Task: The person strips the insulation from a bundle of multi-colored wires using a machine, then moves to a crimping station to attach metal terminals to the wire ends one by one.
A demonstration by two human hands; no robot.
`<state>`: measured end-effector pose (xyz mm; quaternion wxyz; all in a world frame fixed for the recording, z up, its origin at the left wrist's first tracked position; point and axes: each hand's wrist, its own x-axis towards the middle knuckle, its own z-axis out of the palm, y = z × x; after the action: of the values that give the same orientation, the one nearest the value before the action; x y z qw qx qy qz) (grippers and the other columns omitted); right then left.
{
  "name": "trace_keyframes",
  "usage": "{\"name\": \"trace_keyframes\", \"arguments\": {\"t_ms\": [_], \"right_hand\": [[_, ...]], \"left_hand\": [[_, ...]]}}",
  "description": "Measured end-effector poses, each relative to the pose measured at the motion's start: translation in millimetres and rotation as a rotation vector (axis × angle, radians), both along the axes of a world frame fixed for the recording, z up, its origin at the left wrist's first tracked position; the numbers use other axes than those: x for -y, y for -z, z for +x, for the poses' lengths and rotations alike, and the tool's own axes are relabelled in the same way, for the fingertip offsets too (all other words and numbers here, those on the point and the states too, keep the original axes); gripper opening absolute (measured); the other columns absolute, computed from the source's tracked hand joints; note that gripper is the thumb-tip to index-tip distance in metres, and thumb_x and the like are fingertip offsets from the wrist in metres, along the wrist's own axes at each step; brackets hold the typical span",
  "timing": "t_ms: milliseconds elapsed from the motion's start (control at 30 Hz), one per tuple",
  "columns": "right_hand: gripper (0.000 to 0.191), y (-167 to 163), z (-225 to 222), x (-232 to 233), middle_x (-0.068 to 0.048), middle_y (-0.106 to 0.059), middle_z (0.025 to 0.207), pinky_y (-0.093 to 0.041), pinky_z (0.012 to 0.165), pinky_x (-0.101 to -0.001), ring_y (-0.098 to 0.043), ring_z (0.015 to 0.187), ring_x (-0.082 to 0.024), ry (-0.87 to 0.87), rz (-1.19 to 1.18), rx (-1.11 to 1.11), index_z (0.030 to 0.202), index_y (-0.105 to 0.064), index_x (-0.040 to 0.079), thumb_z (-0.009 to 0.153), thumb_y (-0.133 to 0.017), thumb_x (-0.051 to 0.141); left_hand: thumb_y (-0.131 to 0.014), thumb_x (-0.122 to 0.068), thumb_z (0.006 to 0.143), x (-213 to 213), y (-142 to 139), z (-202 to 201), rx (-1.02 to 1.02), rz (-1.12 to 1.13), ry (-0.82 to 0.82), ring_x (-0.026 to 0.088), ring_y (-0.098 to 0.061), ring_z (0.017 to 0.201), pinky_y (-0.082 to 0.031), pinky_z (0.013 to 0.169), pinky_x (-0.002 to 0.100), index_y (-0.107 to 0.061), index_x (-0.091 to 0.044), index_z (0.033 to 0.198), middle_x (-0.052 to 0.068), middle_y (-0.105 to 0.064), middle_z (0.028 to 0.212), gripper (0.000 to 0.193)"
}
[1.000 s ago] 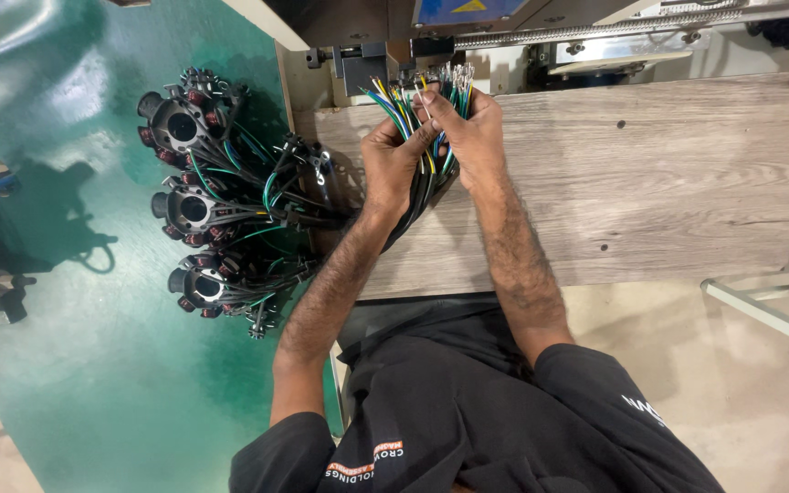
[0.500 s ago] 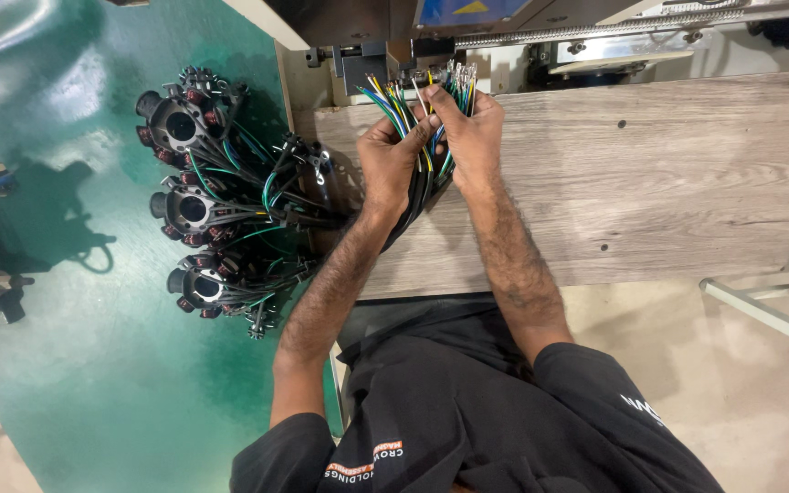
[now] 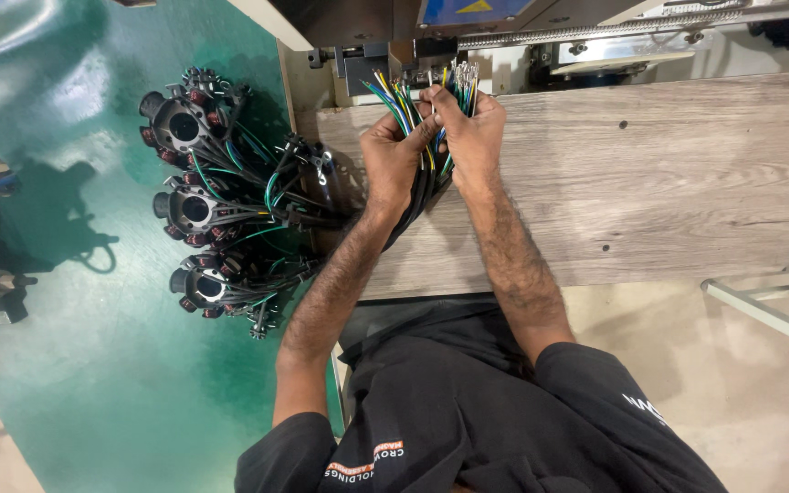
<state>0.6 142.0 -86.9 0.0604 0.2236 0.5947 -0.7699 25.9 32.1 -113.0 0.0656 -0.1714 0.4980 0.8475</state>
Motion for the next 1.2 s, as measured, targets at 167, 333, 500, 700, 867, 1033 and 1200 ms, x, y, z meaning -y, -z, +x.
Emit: {"name": "trace_keyframes", "arguments": {"t_ms": [167,333,500,700,867,1033,1200], "right_hand": [[0.016,-3,-2,2,-0.004,-0.076,0.081,-0.042,0.040,-0.0174,-0.062,0.059,-0.001,0.040,0.020,-0.002,0.092,-0.077,0.001,0.092,-0.076,0.017],[0.016,-1,-2,4,-0.005,-0.076,0.079,-0.041,0.039,-0.0175,-0.062,0.058,-0.002,0.052,0.023,0.015,0.093,-0.077,0.000,0.092,-0.077,0.016],[0.017,2,0,2,-0.004,-0.076,0.081,-0.041,0.040,-0.0174,-0.061,0.059,-0.001,0.019,0.002,-0.024,0.095,-0.077,0.001,0.093,-0.076,0.018],[0.021,15,2,-14,-0.003,-0.074,0.083,-0.044,0.045,-0.0189,-0.064,0.061,-0.004,-0.052,-0.163,0.002,0.100,-0.075,0.001,0.095,-0.076,0.021],[0.027,21,0,-27,-0.002,-0.072,0.091,-0.055,0.067,-0.0234,-0.066,0.077,-0.007,-0.219,-0.135,-0.088,0.106,-0.074,0.001,0.089,-0.087,0.017],[0.024,16,-1,-29,-0.004,-0.076,0.093,-0.058,0.075,-0.0270,-0.069,0.081,-0.010,-0.224,-0.125,-0.077,0.101,-0.075,0.001,0.086,-0.088,0.015],[0.019,14,0,-20,-0.005,-0.077,0.095,-0.058,0.077,-0.0261,-0.070,0.084,-0.010,-0.166,-0.150,-0.100,0.101,-0.076,0.001,0.089,-0.085,0.012]], "left_hand": [[-0.077,0.000,0.093,-1,0,-1,0.010,-0.026,0.003,0.008,-0.068,0.070,-0.059,0.062,0.025,-0.073,0.006,0.107,0.006,-0.074,0.085,0.015],[-0.075,-0.001,0.094,0,0,-1,-0.011,-0.084,0.016,0.007,-0.070,0.076,-0.061,0.066,0.024,-0.073,0.005,0.111,0.006,-0.076,0.089,0.018],[-0.076,0.000,0.094,1,-1,-3,-0.024,-0.091,0.033,0.007,-0.069,0.075,-0.061,0.065,0.024,-0.073,0.005,0.111,0.006,-0.076,0.088,0.018],[-0.074,-0.001,0.096,3,-2,1,-0.013,0.011,0.109,0.010,-0.069,0.069,-0.058,0.061,0.025,-0.073,0.005,0.110,0.008,-0.075,0.084,0.015],[-0.071,-0.002,0.098,7,4,1,-0.076,-0.149,0.187,0.007,-0.071,0.083,-0.061,0.074,0.024,-0.070,0.004,0.115,0.005,-0.077,0.095,0.018],[-0.071,-0.001,0.104,8,7,6,-0.119,-0.137,0.243,0.005,-0.062,0.087,-0.054,0.075,0.022,-0.071,0.005,0.123,0.001,-0.073,0.099,0.020],[-0.067,-0.002,0.101,13,7,11,-0.085,-0.098,0.184,0.003,-0.063,0.090,-0.055,0.080,0.020,-0.067,0.001,0.129,0.000,-0.072,0.104,0.028]]}}
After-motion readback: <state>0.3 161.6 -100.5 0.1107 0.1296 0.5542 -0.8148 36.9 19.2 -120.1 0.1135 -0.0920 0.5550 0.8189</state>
